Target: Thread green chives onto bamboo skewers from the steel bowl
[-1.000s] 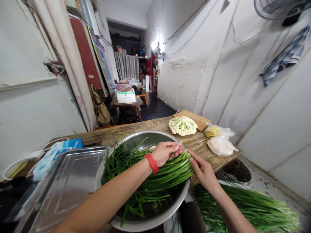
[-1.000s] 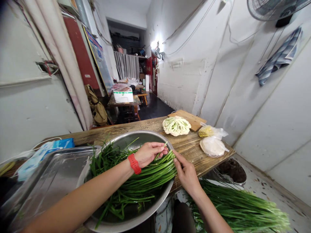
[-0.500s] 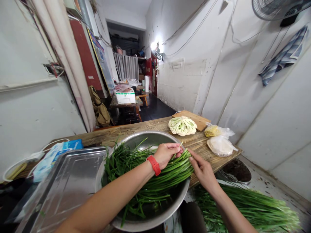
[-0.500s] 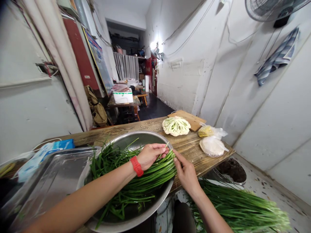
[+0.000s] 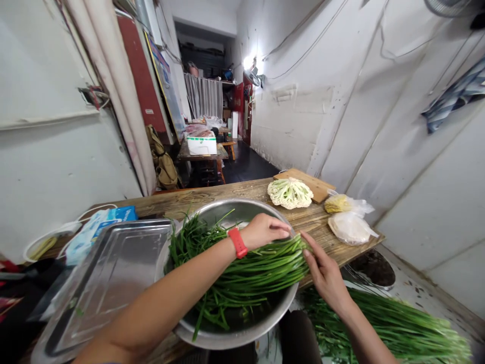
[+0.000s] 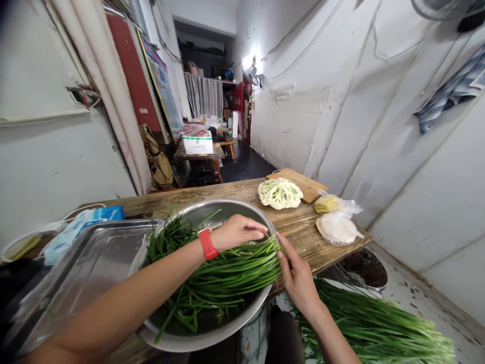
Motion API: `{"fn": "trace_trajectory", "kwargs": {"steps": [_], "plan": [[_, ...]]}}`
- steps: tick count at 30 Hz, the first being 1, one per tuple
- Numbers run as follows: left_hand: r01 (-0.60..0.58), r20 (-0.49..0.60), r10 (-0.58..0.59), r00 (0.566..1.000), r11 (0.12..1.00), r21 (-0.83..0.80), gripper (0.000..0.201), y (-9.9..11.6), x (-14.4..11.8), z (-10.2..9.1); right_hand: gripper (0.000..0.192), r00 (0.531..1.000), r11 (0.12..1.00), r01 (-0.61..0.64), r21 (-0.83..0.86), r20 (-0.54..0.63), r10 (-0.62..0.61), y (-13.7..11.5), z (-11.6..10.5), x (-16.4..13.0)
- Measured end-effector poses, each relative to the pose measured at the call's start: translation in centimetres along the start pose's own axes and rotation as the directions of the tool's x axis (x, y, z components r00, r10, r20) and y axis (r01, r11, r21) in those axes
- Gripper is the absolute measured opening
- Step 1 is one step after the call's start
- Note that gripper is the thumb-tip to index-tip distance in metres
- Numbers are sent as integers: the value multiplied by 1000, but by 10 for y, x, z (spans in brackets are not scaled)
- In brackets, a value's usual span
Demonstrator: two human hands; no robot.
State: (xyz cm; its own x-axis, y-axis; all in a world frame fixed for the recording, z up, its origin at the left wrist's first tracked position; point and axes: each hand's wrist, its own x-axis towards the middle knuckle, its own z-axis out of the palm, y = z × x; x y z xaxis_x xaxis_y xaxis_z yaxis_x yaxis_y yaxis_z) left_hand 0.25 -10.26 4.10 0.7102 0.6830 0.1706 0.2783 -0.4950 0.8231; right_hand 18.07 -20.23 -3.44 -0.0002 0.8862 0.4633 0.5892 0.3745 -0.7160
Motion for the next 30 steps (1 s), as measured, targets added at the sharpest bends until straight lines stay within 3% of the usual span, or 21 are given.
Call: {"fn": "trace_trajectory", "kwargs": {"steps": [2, 5, 9, 11, 14, 17, 20, 23, 30], "plan": [[-63, -20, 66, 998, 991, 121, 17, 1, -12, -6, 44, 1000, 1000, -15, -10, -23, 14, 2, 2, -5], [-110, 82, 91, 992, 955, 277, 13, -12, -26, -7, 44, 998, 1000, -18, -4, -53, 18, 3, 7, -9], [-148, 95, 124, 988, 939, 311, 14, -36, -28, -3, 45, 996, 999, -35, 13, -79, 36, 1, 10, -10], [-140, 35, 135, 990, 971, 196, 11, -38, -22, -7, 45, 995, 999, -42, 16, -86, 43, 1, 9, -10], [-27, -105, 12, 994, 989, -144, 22, -28, -12, -14, 44, 998, 999, -22, 26, -66, 24, -2, 8, -9], [95, -69, -136, 988, 903, -420, 32, -15, -2, -6, 43, 999, 999, 5, 43, -45, -3, -6, 7, -5], [112, -60, -181, 982, 802, -587, 31, -11, 3, 12, 42, 999, 998, -7, 62, -46, 10, -8, 6, -1], [115, -57, -205, 977, 737, -666, 27, -12, 3, 22, 42, 998, 997, -21, 76, -51, 25, -6, 6, 2], [164, -24, -252, 967, 696, -699, 25, -14, 3, 21, 42, 998, 993, -27, 114, -45, 33, -3, 5, 5]]}}
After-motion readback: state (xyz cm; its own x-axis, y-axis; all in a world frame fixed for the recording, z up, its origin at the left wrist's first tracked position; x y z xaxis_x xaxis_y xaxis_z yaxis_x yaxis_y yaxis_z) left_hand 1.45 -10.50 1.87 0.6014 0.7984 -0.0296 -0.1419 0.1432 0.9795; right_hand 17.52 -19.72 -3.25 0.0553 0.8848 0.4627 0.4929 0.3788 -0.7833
